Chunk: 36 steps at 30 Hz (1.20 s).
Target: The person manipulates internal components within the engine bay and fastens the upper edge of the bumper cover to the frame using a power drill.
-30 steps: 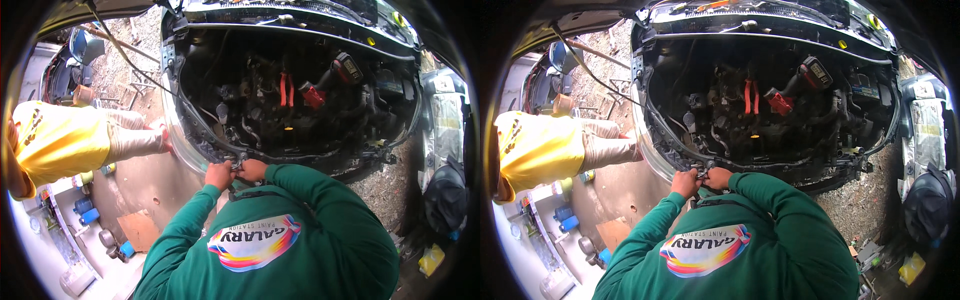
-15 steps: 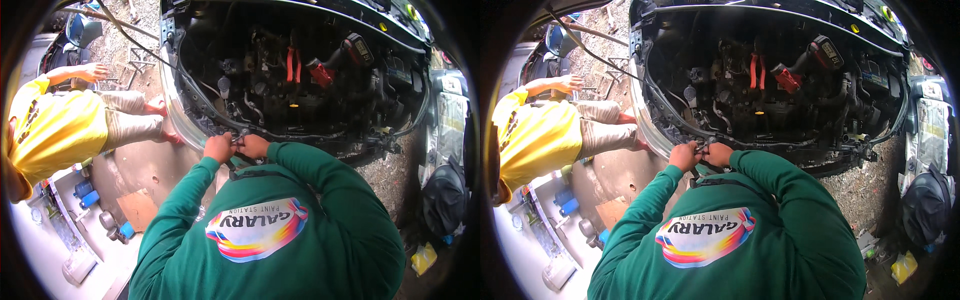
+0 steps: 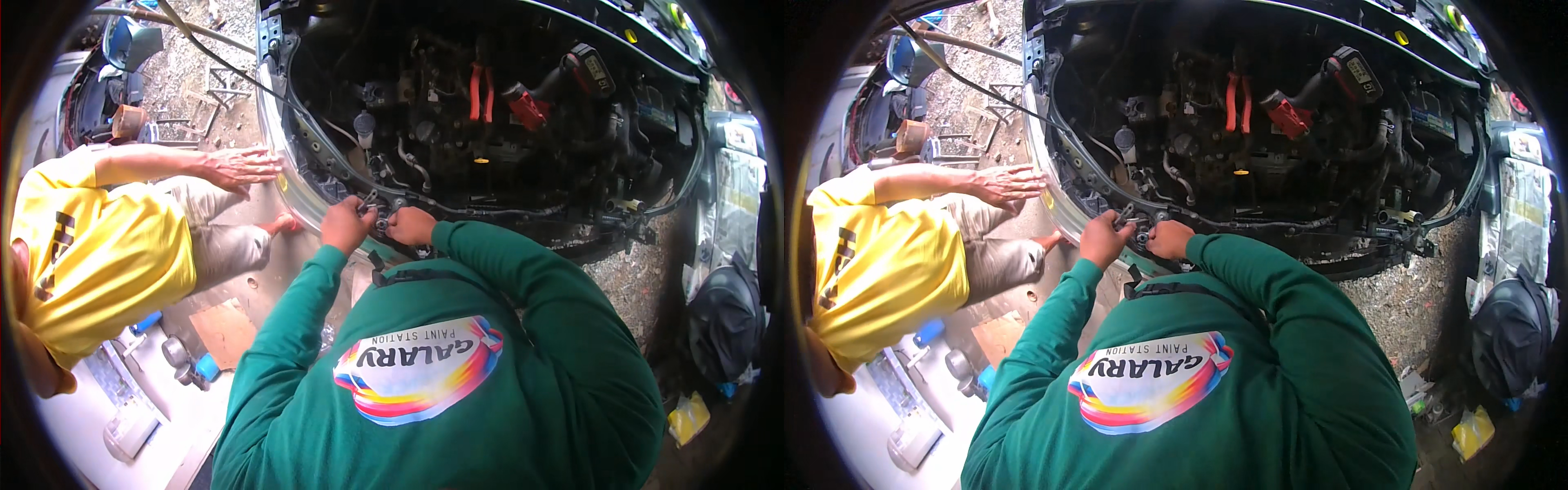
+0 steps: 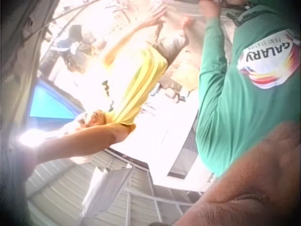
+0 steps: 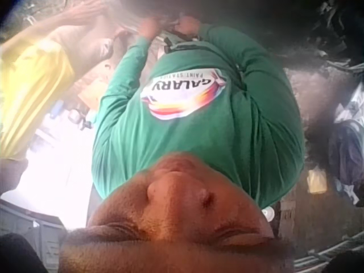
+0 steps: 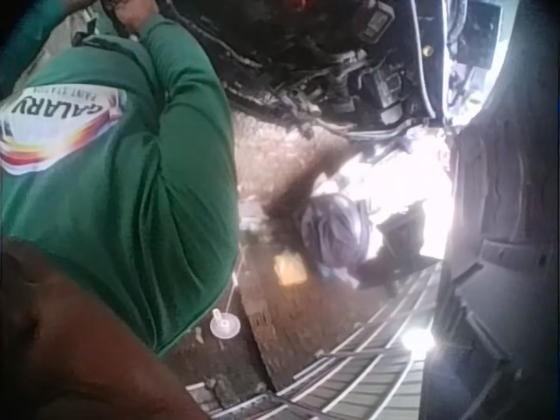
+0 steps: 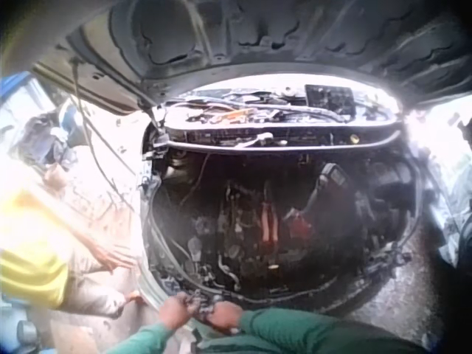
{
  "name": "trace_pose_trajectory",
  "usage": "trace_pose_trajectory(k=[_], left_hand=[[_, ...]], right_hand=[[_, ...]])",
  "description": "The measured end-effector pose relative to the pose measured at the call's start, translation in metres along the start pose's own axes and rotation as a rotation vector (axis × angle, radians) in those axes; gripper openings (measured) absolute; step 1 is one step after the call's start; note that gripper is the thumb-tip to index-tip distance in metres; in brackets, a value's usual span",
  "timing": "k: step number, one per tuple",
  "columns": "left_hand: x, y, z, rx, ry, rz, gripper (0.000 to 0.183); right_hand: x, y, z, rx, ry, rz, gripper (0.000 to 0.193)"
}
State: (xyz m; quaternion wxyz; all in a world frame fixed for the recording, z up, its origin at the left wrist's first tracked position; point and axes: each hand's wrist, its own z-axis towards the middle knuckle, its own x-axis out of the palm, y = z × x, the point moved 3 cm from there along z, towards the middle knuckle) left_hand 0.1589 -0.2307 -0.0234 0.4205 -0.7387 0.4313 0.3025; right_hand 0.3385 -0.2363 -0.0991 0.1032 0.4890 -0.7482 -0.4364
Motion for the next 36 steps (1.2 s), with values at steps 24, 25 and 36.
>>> trace_pose_trajectory(k=[24,25,36], left_hand=[[-0.157,-0.157,0.152,0.279,-0.425,-0.337,0.039],[-0.17,-0.169,0.172,0.27,-0.449,-0.349,0.038],[-0.21,-0.246,0.335,0.28,-0.522,-0.234,0.037]], right_hand=[[-0.012,0.015,0.001,0.03,0.082,-0.189,0.061],[-0.015,0.016,0.002,0.024,0.073,-0.197,0.061],[-0.032,0.001,-0.005,0.0,0.075,0.015,0.056]])
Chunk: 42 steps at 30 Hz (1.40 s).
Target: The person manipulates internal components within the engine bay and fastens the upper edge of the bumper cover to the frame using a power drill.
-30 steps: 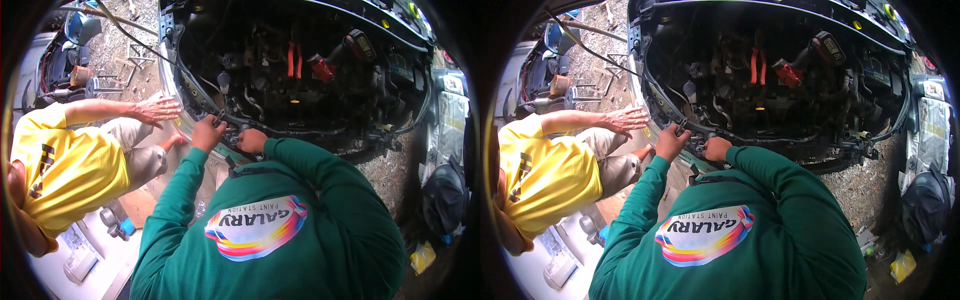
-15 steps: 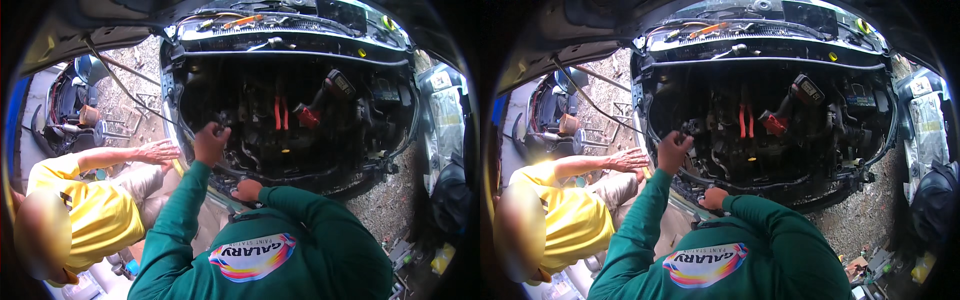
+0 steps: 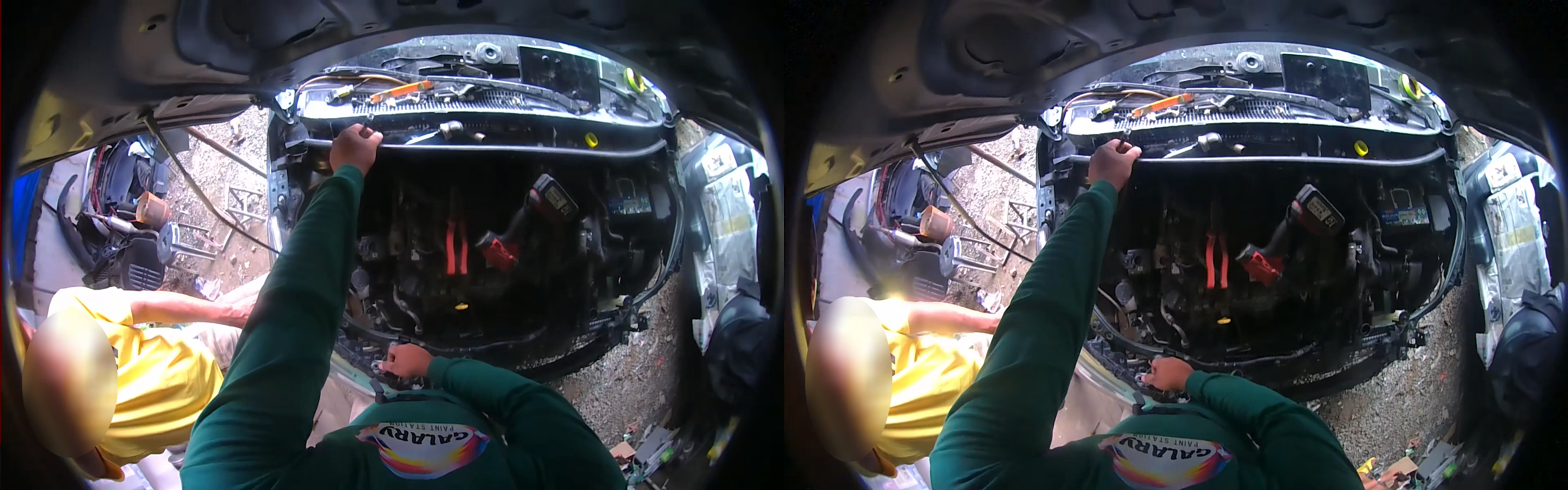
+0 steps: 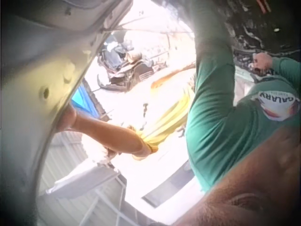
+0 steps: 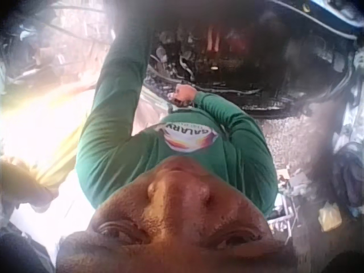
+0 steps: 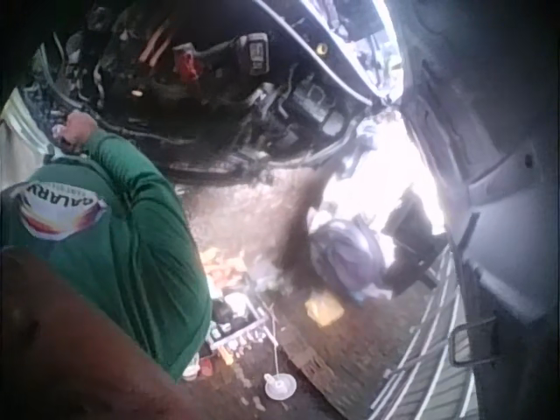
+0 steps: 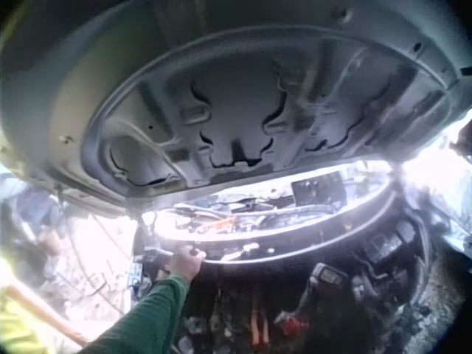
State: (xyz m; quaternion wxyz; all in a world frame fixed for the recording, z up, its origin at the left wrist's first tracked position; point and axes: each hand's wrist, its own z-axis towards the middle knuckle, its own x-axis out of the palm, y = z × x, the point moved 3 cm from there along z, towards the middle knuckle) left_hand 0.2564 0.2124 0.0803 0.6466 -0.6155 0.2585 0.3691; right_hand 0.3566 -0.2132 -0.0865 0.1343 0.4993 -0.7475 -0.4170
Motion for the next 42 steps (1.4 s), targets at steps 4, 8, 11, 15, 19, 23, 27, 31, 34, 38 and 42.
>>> trace_pose_trajectory(k=[4,8,11,15,19,23,27,31,34,38,42], left_hand=[[0.002,-0.005,0.027,0.013,-0.148,0.046,0.05],[-0.017,0.014,0.073,-0.019,-0.276,0.064,0.052],[-0.019,0.011,0.091,-0.04,-0.18,0.222,0.055],[-0.01,-0.006,0.093,-0.157,-0.084,0.268,0.039],[-0.006,-0.01,0.089,-0.11,-0.175,0.208,0.031],[-0.013,0.008,0.094,0.048,-0.36,0.229,0.03],[-0.034,0.026,0.062,0.167,-0.298,0.424,0.048],[-0.07,-0.002,-0.087,0.426,0.0,0.032,0.032],[-0.062,0.027,-0.209,0.365,0.306,0.013,0.026],[-0.06,0.06,-0.323,0.138,0.589,-0.033,0.026],[-0.062,0.083,-0.377,-0.03,0.595,-0.138,0.022]], right_hand=[[-0.006,-0.018,-0.012,0.003,-0.084,0.079,0.048],[-0.01,-0.017,-0.03,-0.014,-0.1,0.134,0.043],[-0.013,-0.022,-0.042,0.028,-0.064,0.193,0.043],[-0.021,-0.032,-0.059,0.105,-0.048,0.306,0.041],[-0.025,-0.044,-0.073,0.082,-0.16,0.328,0.036],[-0.03,-0.049,-0.075,-0.027,-0.278,0.343,0.03],[-0.073,-0.036,-0.083,-0.141,-0.466,0.313,0.027],[-0.12,-0.008,-0.088,-0.089,-0.452,0.832,0.026],[-0.143,0.02,-0.09,-0.208,-0.384,0.998,0.035],[-0.123,0.046,-0.067,-0.267,-0.178,0.975,0.037],[-0.073,0.039,-0.036,-0.165,-0.059,0.848,0.031]])
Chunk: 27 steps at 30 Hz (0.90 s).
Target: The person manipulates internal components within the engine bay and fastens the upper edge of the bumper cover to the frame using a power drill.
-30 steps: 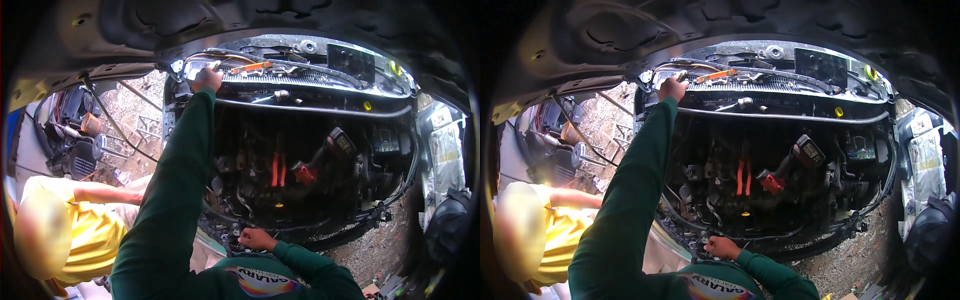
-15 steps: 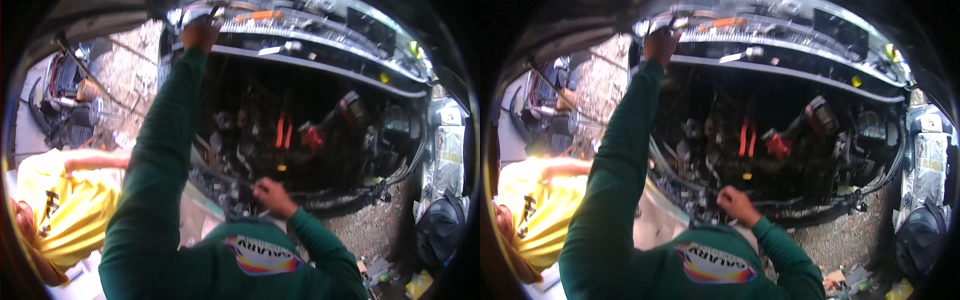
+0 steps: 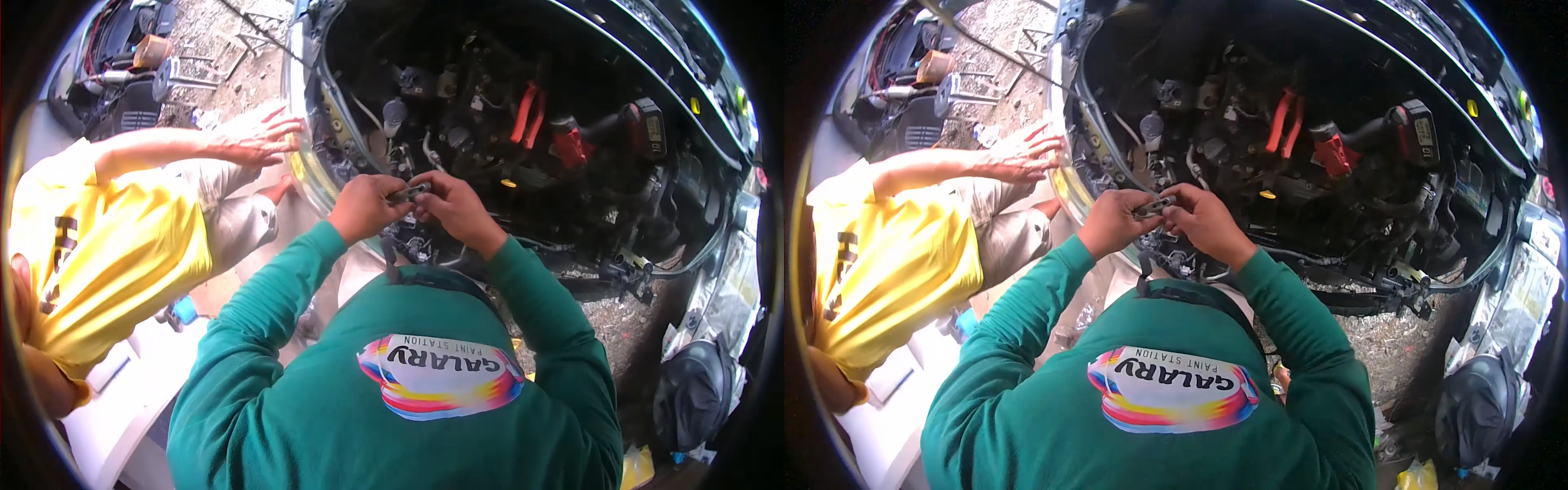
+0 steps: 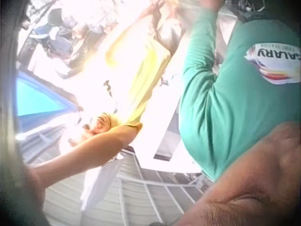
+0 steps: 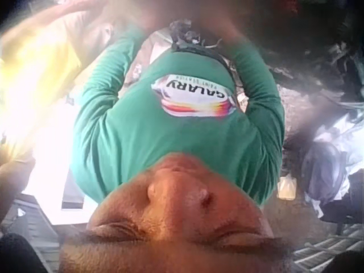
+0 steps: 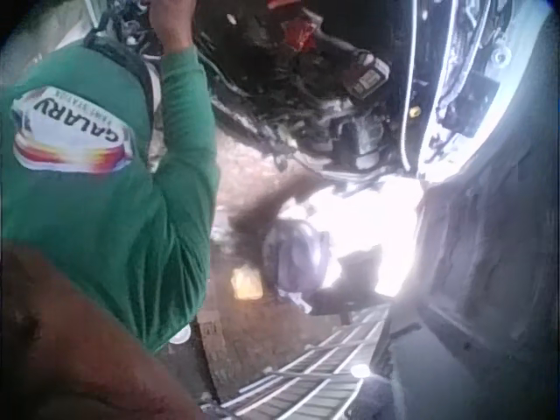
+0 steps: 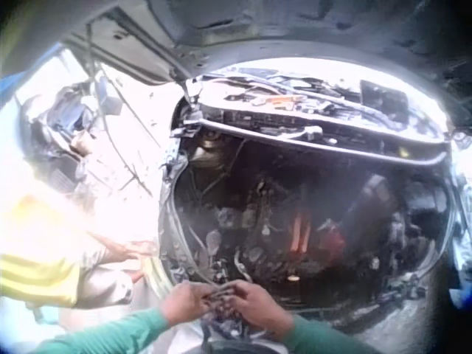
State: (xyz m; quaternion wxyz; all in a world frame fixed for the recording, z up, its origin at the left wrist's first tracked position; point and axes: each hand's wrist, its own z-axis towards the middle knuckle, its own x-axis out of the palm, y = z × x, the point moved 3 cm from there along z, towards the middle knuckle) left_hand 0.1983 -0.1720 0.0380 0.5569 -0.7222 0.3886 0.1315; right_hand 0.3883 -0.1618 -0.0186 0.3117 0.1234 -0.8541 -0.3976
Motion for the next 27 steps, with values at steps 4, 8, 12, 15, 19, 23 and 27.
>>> trace_pose_trajectory(k=[4,8,12,15,19,23,27], left_hand=[[0.009,0.025,-0.033,-0.076,0.018,-0.059,0.027],[0.016,0.065,-0.059,-0.232,-0.064,-0.078,0.04],[0.025,0.082,-0.08,-0.404,-0.106,0.039,0.045],[0.05,0.092,-0.09,-0.439,-0.178,0.082,0.05],[0.06,0.096,-0.101,-0.423,-0.331,0.073,0.057],[0.056,0.106,-0.12,-0.423,-0.385,-0.036,0.055],[0.056,0.105,-0.125,-0.383,-0.377,0.027,0.056]], right_hand=[[0.021,-0.021,0.01,0.108,0.052,-0.108,0.018],[0.024,-0.047,0.017,0.188,0.003,-0.26,0.015],[0.034,-0.074,0.021,-0.02,0.007,-0.554,0.017],[0.049,-0.078,0.022,-0.158,-0.009,-0.737,0.019],[0.055,-0.073,0.024,-0.275,-0.004,-0.9,0.019],[0.061,-0.07,0.025,-0.302,0.035,-0.958,0.019],[0.062,-0.072,0.027,-0.294,0.01,-0.976,0.019]])
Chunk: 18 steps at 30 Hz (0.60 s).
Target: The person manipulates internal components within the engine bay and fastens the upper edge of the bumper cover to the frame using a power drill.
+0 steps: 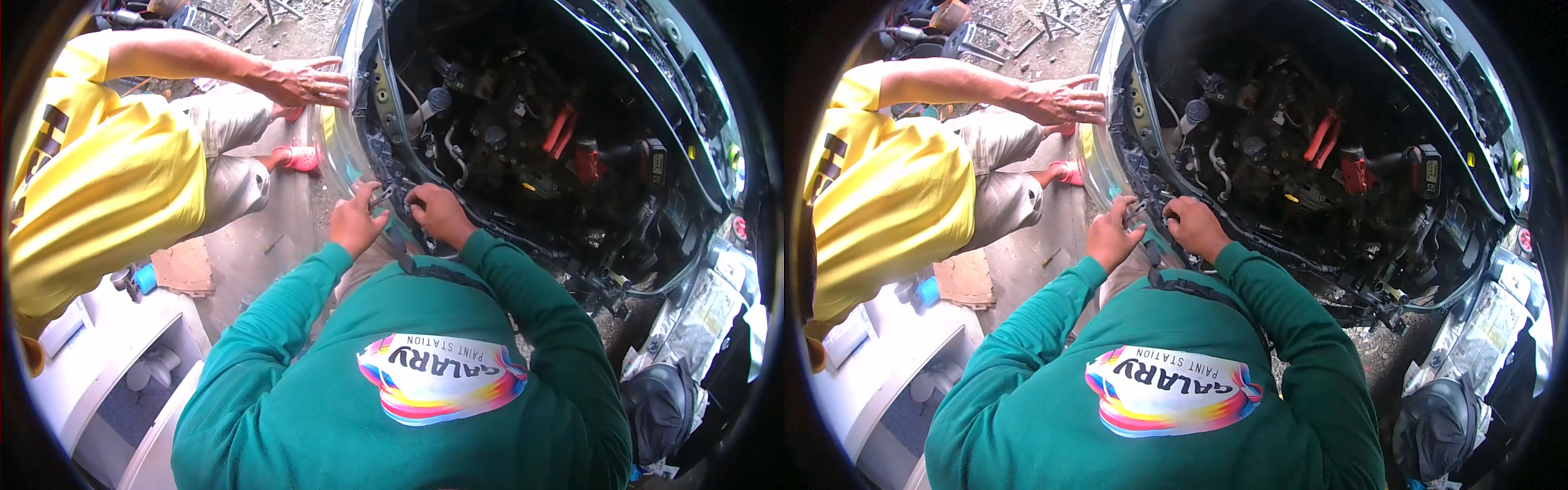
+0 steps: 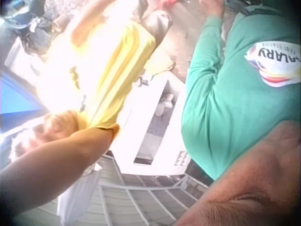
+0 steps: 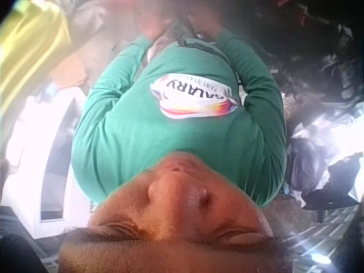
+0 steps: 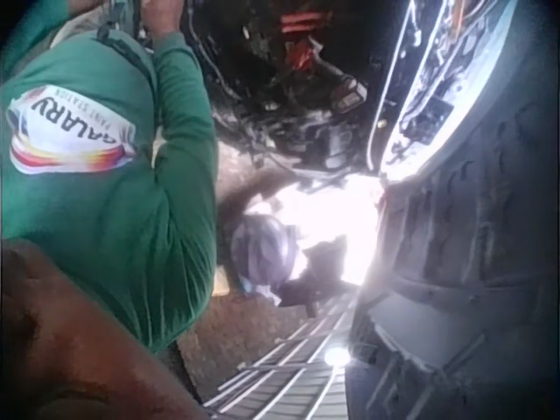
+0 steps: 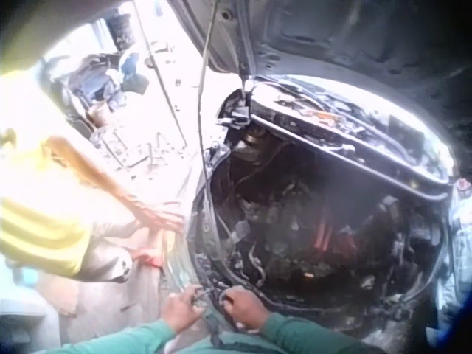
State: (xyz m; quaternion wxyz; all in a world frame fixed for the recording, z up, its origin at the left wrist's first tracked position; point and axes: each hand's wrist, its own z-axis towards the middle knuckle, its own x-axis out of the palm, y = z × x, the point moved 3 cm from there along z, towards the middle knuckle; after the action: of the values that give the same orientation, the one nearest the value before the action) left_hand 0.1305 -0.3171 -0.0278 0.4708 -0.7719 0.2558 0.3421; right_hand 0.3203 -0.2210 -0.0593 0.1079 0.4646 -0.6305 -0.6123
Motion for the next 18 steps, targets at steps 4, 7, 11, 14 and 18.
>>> trace_pose_trajectory(k=[4,7,11,14,18], left_hand=[[0.002,-0.01,-0.001,0.003,0.029,-0.019,0.058],[0.005,-0.007,-0.007,0.024,0.034,0.026,0.056],[0.006,0.003,-0.012,0.039,0.044,0.05,0.053],[0.006,0.004,-0.016,0.16,-0.064,0.039,0.053],[0.01,-0.001,-0.025,0.327,0.169,0.166,0.056]], right_hand=[[0.003,0.002,0.004,0.002,-0.025,-0.088,0.019],[0.002,0.007,0.0,0.026,-0.052,-0.135,0.019],[0.001,0.007,-0.003,0.12,-0.011,-0.041,0.019],[0.003,0.007,-0.002,0.11,-0.043,-0.025,0.017],[0.003,0.01,-0.004,0.136,-0.047,-0.036,0.016]])
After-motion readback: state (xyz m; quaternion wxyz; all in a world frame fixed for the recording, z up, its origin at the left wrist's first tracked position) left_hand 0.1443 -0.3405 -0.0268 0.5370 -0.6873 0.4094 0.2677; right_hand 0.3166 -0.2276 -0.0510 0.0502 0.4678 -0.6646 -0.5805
